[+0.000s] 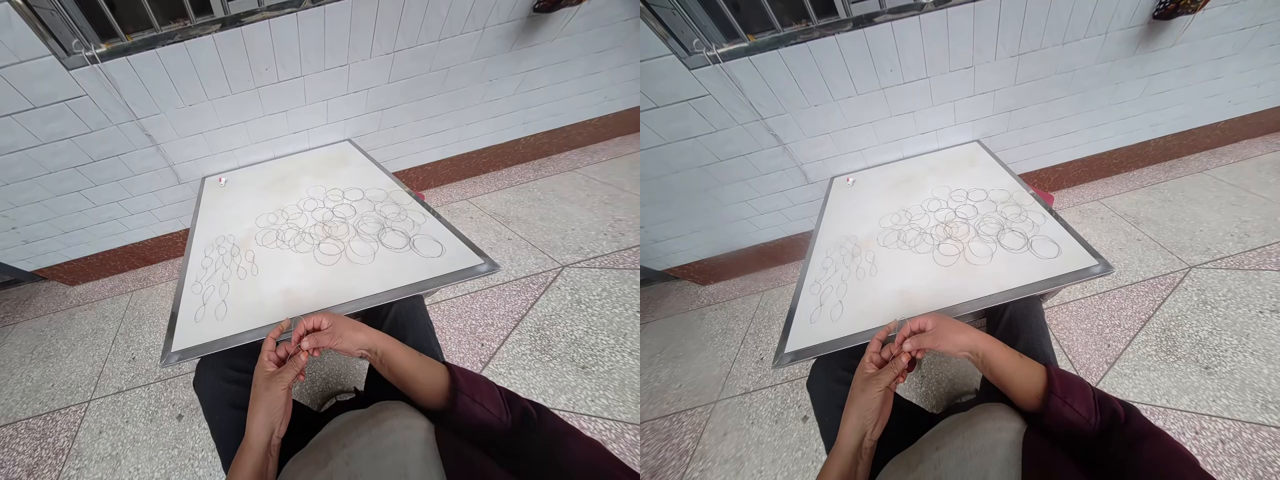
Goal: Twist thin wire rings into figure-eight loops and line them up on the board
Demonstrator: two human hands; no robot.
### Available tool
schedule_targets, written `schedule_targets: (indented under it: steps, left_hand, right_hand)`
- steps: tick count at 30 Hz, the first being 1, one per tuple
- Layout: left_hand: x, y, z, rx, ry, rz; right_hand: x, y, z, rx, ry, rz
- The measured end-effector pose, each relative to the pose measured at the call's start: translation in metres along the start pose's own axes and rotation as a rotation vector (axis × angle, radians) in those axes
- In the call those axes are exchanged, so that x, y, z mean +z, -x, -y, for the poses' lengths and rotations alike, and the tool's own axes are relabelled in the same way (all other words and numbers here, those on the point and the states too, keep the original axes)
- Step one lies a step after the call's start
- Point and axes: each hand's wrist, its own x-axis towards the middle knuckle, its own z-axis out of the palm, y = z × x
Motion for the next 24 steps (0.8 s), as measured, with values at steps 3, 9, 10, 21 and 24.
schedule_targets:
  steps: [3, 9, 10, 21, 24]
  left_hand:
    - [0.001, 0.000, 0.000, 0.012, -0.001, -0.007]
    - [0.003, 0.001, -0.001, 0.056, 0.002, -0.034]
    - [0.004, 0.001, -0.002, 0.059, -0.003, -0.038]
    - [0.004, 0.000, 0.001, 0.087, 0.041, -0.083]
    - [0.004, -0.001, 0.001, 0.093, 0.035, -0.091]
  right_hand:
    - [0.004, -0.002, -0.001, -0.011, -0.024, -0.031]
    - [0.006, -0.005, -0.010, -0.057, -0.052, -0.071]
    - [0.007, -0.005, -0.011, -0.061, -0.049, -0.080]
    - [0.014, -0.008, -0.020, -0.112, 0.005, -0.118]
    - [0.017, -0.008, -0.016, -0.108, 0.018, -0.150]
